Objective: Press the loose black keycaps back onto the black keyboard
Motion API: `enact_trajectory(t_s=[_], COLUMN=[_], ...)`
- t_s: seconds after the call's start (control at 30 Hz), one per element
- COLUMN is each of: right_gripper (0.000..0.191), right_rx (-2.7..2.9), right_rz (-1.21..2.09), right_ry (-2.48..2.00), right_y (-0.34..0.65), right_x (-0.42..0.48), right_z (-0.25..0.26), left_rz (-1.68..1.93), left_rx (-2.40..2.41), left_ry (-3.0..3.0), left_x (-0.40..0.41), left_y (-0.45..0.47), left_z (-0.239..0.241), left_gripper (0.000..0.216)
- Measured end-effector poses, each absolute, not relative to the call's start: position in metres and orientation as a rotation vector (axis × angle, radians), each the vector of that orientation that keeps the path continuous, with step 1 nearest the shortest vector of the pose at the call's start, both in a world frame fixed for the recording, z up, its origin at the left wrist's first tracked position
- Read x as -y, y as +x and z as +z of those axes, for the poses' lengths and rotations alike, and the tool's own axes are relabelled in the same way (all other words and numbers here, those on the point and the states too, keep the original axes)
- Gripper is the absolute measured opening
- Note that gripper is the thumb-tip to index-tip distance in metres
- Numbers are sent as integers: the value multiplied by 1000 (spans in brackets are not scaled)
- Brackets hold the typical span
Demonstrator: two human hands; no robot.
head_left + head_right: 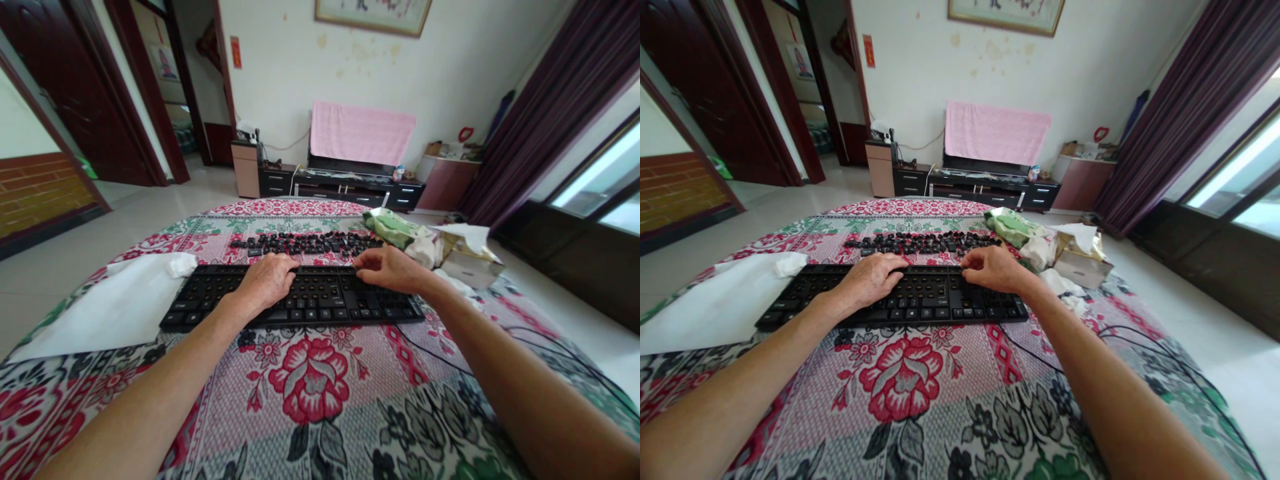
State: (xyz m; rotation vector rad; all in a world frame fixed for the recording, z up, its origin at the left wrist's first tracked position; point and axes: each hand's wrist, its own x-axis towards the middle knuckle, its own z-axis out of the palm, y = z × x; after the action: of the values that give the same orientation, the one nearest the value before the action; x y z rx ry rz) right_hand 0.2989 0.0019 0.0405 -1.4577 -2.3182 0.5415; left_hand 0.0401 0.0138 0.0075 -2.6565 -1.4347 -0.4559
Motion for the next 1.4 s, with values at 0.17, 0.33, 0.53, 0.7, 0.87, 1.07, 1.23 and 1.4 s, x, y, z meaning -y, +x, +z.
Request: enact_trajectory(t_s=[0.17, 0.33, 0.53, 0.7, 0.87, 1.07, 1.23, 1.4], right_gripper=[18, 21, 14, 19, 28, 22, 16, 14], right_rx=[2367, 2379, 2362, 2412, 2547, 2597, 2591, 2521], right_rz=[812, 979, 922, 976, 948, 739, 657, 751], right_ry=[-1430, -1381, -1353, -1350, -1391, -1455, -1486, -1485], right_y=[312, 319, 321, 318, 308, 301, 300, 307], right_x=[9, 11, 4, 7, 13, 15, 16, 13], right_z=[45, 46, 36, 40, 45, 40, 40, 45], left_rz=[-429, -429, -424, -427, -430, -465, -471, -456], left_rx=[1437, 1422, 1412, 1409, 1419, 1410, 1417, 1422], left_ry=[-2638, -2648, -2648, -2636, -2637, -2641, -2652, -2641], left_x=[-13, -15, -15, -15, -15, -15, -15, -15], left_y=[40, 40, 40, 39, 39, 40, 40, 40], left_z=[7, 6, 6, 6, 6, 5, 6, 6], left_gripper=[28, 29, 28, 28, 28, 27, 26, 27])
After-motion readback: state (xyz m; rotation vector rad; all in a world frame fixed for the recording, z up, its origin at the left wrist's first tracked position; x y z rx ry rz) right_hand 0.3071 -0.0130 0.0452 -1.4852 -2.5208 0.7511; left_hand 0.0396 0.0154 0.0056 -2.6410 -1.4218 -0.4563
